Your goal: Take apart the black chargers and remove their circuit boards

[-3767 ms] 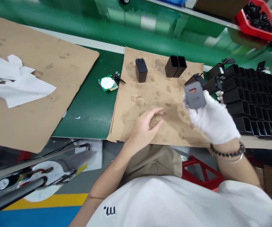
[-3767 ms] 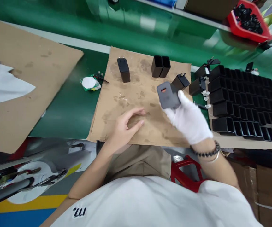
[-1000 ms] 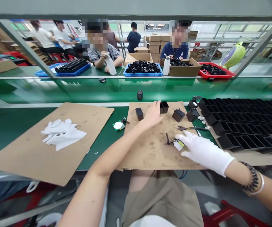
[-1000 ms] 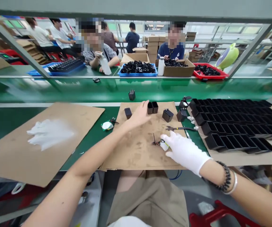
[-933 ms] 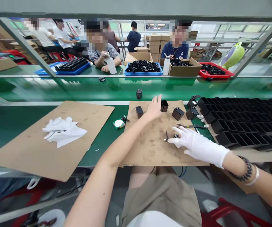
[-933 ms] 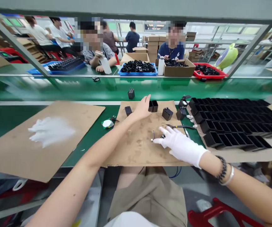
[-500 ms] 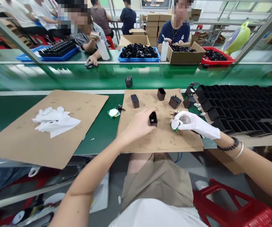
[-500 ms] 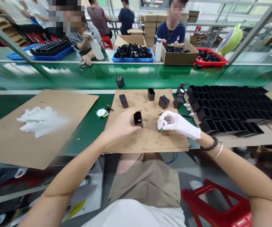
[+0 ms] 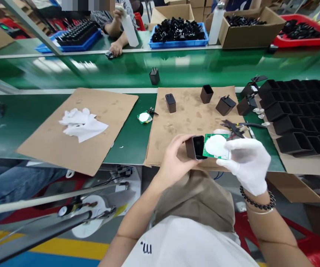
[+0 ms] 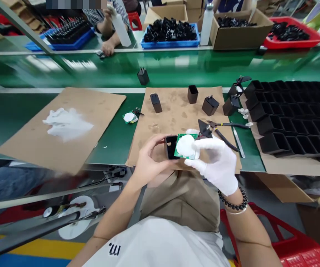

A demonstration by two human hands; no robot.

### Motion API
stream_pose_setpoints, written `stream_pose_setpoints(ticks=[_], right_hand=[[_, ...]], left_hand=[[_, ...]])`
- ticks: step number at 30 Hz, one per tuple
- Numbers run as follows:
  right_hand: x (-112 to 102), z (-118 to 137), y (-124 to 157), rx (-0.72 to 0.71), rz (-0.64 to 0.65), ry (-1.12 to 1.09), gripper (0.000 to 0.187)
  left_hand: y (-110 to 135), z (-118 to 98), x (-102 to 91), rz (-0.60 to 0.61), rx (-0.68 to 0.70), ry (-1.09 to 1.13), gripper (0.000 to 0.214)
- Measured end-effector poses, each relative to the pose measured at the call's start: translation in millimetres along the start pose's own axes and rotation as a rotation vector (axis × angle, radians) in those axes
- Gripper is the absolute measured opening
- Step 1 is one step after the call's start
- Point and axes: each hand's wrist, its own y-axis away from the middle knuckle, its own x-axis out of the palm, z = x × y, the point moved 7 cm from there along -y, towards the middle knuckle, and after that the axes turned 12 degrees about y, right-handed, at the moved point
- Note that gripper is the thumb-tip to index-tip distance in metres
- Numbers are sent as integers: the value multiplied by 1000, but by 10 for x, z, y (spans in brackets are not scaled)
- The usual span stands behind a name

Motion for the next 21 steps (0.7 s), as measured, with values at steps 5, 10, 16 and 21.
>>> stream_pose_setpoints(ticks=[5, 10, 16, 21], right_hand=[[-19, 538, -80, -385, 176, 198, 34], [-34, 760, -79, -525, 268, 369, 34], [-14, 845, -70, -618, 289, 465, 32], [-14, 800, -167, -497, 363, 259, 31]], left_hand=[[-11, -376, -26, 22, 179, -70, 54], [-7, -557, -2, 88, 261, -124, 56], [-13, -636, 41, 137, 292, -155, 53], [-33, -685, 83, 159, 333, -141, 50]])
